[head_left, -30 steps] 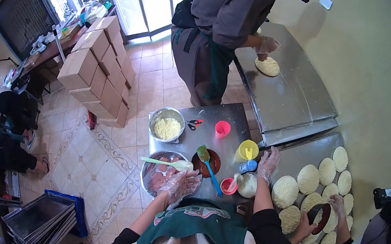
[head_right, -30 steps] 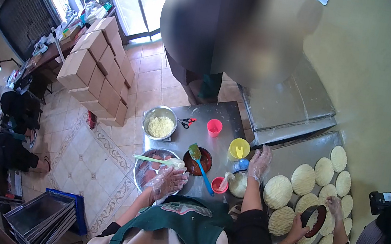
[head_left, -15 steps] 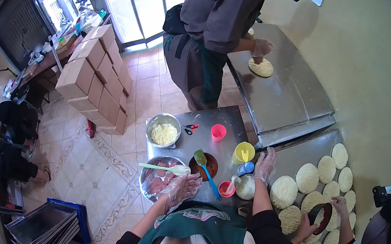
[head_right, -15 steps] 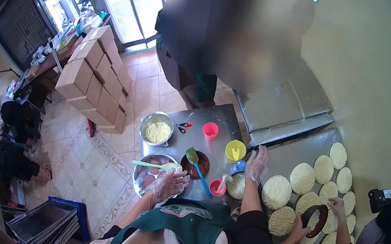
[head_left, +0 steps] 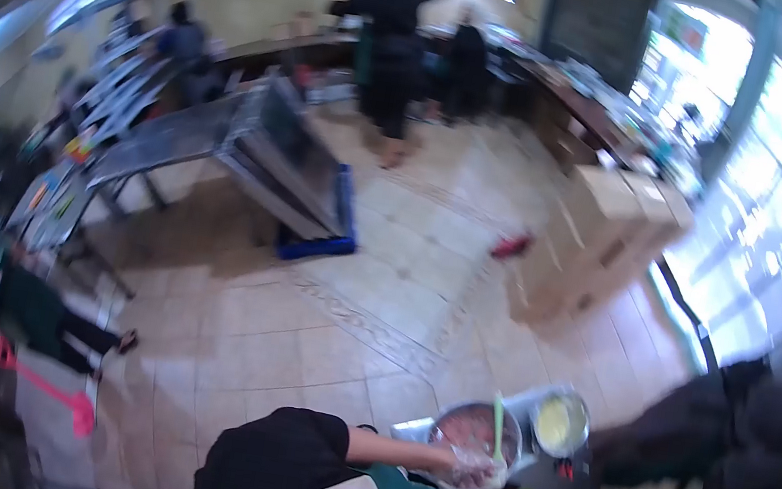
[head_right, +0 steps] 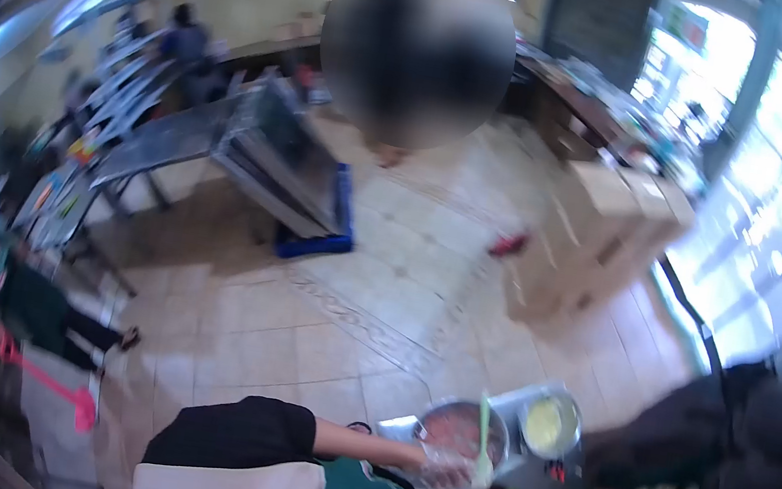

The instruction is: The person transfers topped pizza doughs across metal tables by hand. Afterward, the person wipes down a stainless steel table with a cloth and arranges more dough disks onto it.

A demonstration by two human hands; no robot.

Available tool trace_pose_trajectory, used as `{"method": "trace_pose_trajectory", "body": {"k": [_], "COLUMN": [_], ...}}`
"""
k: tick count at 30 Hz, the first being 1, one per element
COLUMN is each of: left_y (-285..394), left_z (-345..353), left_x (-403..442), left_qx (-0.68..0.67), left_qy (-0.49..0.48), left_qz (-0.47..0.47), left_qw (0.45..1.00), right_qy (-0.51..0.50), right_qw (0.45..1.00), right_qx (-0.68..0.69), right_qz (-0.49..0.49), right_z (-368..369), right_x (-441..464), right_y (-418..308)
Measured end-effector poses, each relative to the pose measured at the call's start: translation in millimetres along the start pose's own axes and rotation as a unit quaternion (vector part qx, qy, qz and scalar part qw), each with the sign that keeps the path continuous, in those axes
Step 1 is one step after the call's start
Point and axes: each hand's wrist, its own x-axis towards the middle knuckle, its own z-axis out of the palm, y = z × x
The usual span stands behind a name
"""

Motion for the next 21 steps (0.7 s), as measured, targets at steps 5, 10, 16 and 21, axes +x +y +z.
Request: {"method": "trace_pose_trajectory", "body": {"k": [5, 10, 16, 21], "left_y": [5.7, 15.5, -25.6, -111.3], "left_z": [-73.9, -163.1, -294.3, -338.2], "left_x": [-63.7, -193.5, -357.6, -449.0], "left_qx": [-0.015, 0.008, -0.094, -0.284], "left_qy": [0.003, 0.155, 0.374, 0.468], "left_qz": [0.134, 0.203, 0.287, 0.358], "left_qw": [0.991, 0.967, 0.877, 0.756], "right_qy": [-0.189, -0.357, -0.683, -0.771], "right_qw": [0.966, 0.887, 0.657, 0.367], "right_qx": [0.144, 0.222, 0.149, 0.057], "right_qz": [-0.105, -0.191, -0.282, -0.518], "right_z": [121.3, 156.5, 151.6, 205.4], "right_x": [-28.0, -121.5, -228.9, -351.9], "right_y": [-173.6, -360.9, -559.5, -624.3]}}
